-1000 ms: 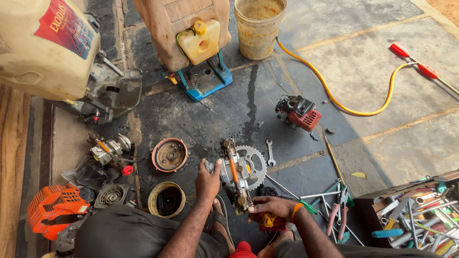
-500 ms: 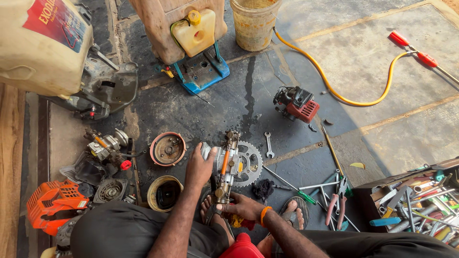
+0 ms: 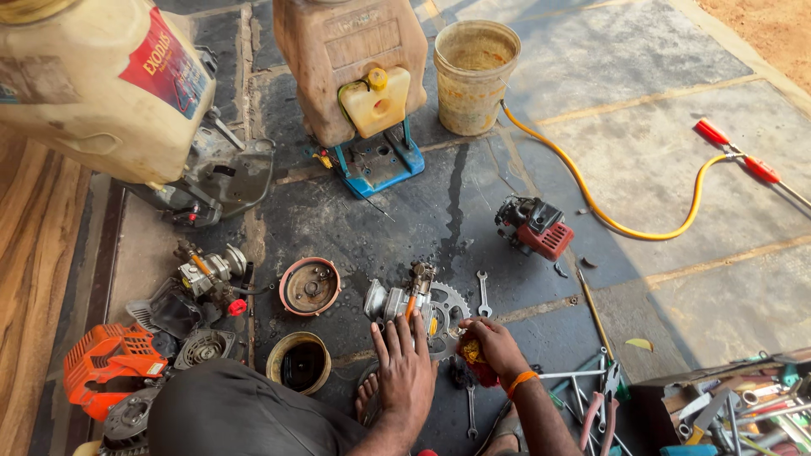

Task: The person sits on a red stool and wipes a small engine block with a red rag, rotating it to clean multiple sides. They use a screwdriver to scrape residue from crevices and continue wiping the exterior surfaces.

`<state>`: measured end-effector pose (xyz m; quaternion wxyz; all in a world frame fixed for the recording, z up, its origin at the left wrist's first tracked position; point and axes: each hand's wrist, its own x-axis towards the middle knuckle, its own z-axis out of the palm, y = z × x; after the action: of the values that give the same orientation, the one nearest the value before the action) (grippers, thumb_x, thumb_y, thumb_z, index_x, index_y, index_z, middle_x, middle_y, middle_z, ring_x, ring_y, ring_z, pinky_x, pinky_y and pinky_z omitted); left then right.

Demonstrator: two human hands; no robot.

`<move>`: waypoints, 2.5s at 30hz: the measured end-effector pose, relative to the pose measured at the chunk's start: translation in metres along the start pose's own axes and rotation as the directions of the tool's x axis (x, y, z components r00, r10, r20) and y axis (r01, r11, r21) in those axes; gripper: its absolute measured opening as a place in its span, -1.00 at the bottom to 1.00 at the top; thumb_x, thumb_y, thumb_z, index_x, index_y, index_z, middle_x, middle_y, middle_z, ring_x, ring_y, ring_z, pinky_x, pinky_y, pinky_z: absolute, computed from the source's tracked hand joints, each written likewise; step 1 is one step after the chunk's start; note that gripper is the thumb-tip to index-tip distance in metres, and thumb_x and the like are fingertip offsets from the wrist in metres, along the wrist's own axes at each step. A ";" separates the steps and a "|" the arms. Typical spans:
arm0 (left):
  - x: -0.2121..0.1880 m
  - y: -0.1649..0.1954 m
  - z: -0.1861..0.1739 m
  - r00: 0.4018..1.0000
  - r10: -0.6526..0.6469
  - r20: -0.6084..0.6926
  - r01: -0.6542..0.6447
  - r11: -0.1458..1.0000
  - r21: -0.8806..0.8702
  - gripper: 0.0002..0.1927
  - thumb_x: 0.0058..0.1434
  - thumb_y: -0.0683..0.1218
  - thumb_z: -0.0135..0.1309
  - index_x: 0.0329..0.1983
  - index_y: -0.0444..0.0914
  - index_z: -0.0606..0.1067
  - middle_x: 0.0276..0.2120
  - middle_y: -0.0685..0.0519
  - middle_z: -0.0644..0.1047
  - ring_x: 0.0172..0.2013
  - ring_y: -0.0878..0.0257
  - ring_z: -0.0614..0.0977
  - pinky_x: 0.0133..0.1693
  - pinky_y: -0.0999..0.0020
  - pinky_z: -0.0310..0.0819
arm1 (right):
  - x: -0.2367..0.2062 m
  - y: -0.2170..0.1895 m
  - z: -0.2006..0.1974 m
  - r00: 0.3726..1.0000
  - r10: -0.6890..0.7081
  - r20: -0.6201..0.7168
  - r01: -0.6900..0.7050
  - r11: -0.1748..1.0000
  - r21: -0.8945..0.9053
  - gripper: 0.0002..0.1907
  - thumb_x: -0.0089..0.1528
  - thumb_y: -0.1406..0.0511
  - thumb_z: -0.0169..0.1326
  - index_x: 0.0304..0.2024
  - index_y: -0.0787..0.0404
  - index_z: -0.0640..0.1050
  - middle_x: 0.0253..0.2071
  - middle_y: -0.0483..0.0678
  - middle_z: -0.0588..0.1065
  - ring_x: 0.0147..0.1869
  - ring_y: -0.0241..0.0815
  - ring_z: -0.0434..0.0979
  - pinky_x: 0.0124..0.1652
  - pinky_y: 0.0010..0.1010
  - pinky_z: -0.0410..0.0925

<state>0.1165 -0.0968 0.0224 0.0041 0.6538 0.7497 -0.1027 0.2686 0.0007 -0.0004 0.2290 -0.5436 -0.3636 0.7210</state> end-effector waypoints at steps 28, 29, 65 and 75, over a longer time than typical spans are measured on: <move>0.029 -0.025 0.029 0.980 0.062 -0.190 0.006 0.942 0.336 -0.27 0.22 0.03 0.13 0.39 -0.33 0.20 0.22 -0.26 0.38 0.23 -0.09 0.39 0.31 -0.08 0.06 | 0.002 -0.024 0.102 0.951 -0.285 -0.116 0.282 0.958 -0.039 -0.59 0.21 0.03 0.24 -0.25 0.27 0.57 -0.40 -0.07 0.54 -0.40 -0.29 0.48 -0.38 -0.37 0.39; 0.029 -0.028 0.024 0.968 0.049 -0.245 0.024 0.958 0.286 -0.24 0.21 0.04 0.19 0.40 -0.33 0.20 0.22 -0.26 0.39 0.21 -0.07 0.41 0.26 -0.04 0.13 | 0.002 -0.025 0.104 0.948 -0.285 -0.145 0.273 0.957 -0.092 -0.54 0.22 0.02 0.26 -0.26 0.31 0.56 -0.41 -0.05 0.53 -0.40 -0.29 0.46 -0.37 -0.37 0.38; 0.053 -0.046 0.049 0.910 -0.151 0.385 0.392 0.014 -0.920 -0.03 0.06 0.51 0.04 0.17 -0.36 0.26 -0.18 -0.11 0.44 -0.17 0.14 0.64 -0.28 0.24 0.66 | -0.002 -0.038 -0.003 0.979 -0.193 -0.070 0.183 0.974 -0.133 -0.65 0.25 0.41 0.10 0.08 0.26 0.38 -0.02 0.05 0.57 0.02 -0.22 0.62 0.06 -0.35 0.51; 0.014 0.003 0.009 0.947 -0.231 0.223 0.302 0.406 -0.863 -0.15 0.05 0.34 0.30 0.05 -0.38 0.28 -0.10 -0.16 0.44 -0.07 0.03 0.61 -0.06 0.11 0.57 | 0.000 -0.001 0.005 0.900 -0.330 -0.286 0.203 0.896 -0.396 -0.65 0.22 0.31 0.26 -0.03 0.34 0.49 -0.19 0.04 0.60 -0.18 -0.27 0.59 -0.14 -0.39 0.49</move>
<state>0.1159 -0.0842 0.0109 0.3535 0.4229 0.7854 0.2817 0.2642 0.0002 0.0011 0.2850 -0.6381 -0.5141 0.4973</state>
